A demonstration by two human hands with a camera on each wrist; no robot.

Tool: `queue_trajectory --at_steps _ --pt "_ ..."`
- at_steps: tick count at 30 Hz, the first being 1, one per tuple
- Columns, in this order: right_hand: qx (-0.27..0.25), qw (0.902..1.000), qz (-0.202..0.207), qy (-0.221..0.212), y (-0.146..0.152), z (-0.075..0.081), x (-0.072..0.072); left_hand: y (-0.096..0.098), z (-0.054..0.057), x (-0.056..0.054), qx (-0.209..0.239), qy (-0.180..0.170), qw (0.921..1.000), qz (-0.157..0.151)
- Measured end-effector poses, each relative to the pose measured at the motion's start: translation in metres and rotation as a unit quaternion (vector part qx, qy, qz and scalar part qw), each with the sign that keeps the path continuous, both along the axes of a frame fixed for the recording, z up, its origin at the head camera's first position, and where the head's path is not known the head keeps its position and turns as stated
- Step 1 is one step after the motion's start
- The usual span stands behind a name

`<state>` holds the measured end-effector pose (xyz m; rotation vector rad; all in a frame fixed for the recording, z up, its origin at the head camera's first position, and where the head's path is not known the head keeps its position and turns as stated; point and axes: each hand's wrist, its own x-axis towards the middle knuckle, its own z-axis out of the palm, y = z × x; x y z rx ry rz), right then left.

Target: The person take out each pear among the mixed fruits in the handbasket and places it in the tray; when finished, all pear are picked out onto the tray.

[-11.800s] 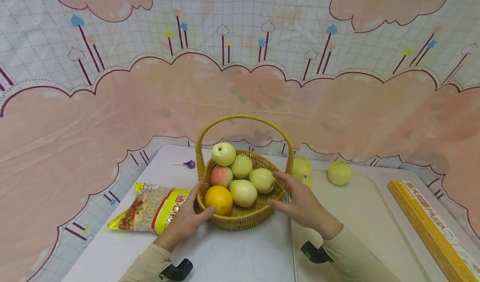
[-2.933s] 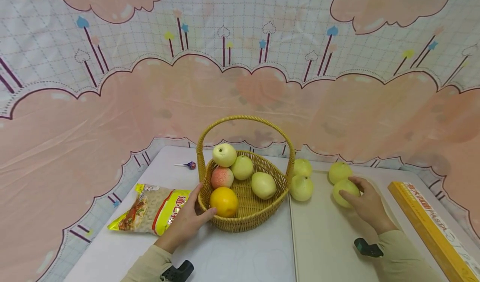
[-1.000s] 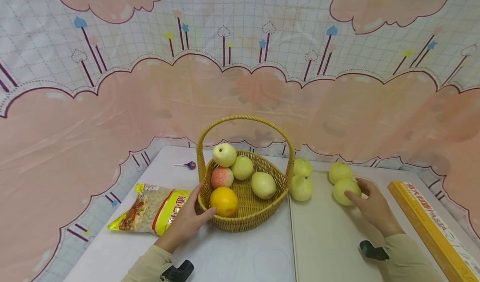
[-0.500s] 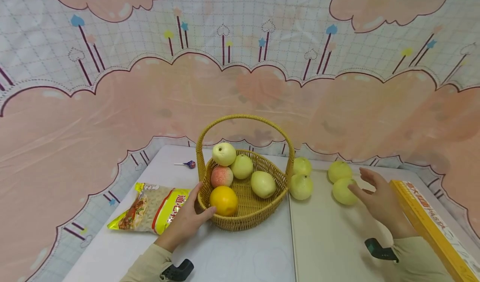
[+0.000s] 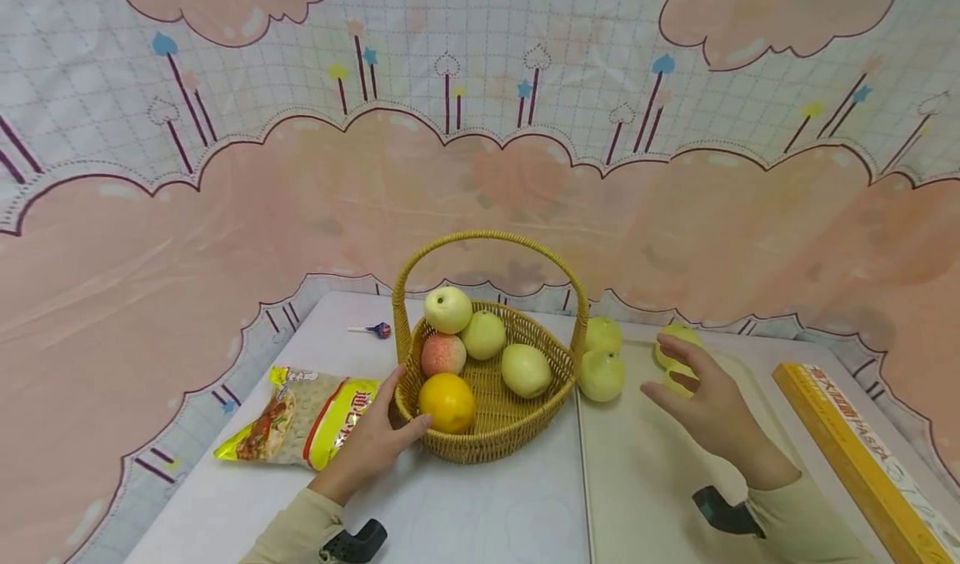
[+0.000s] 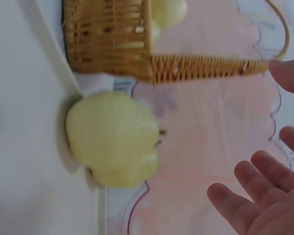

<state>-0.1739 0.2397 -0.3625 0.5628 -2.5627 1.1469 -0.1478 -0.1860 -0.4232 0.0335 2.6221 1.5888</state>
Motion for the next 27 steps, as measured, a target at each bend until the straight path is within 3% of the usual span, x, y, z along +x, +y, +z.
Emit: queue_trajectory --at_steps 9,15,20,27 --pt "0.016 0.9957 0.076 0.051 -0.038 0.003 0.009 0.001 0.000 -0.001 -0.009 0.000 1.0000 0.002" --pt "-0.003 0.9885 0.132 0.073 -0.062 0.001 0.005 0.001 0.001 0.000 -0.011 0.001 0.9999 0.003" --pt "-0.016 0.9857 0.161 0.047 -0.084 -0.001 -0.002 0.001 0.001 -0.001 -0.018 -0.005 0.9998 0.008" --pt "-0.004 0.9875 0.157 0.010 -0.114 -0.007 -0.020 0.001 0.001 0.000 -0.017 0.002 0.9998 0.007"
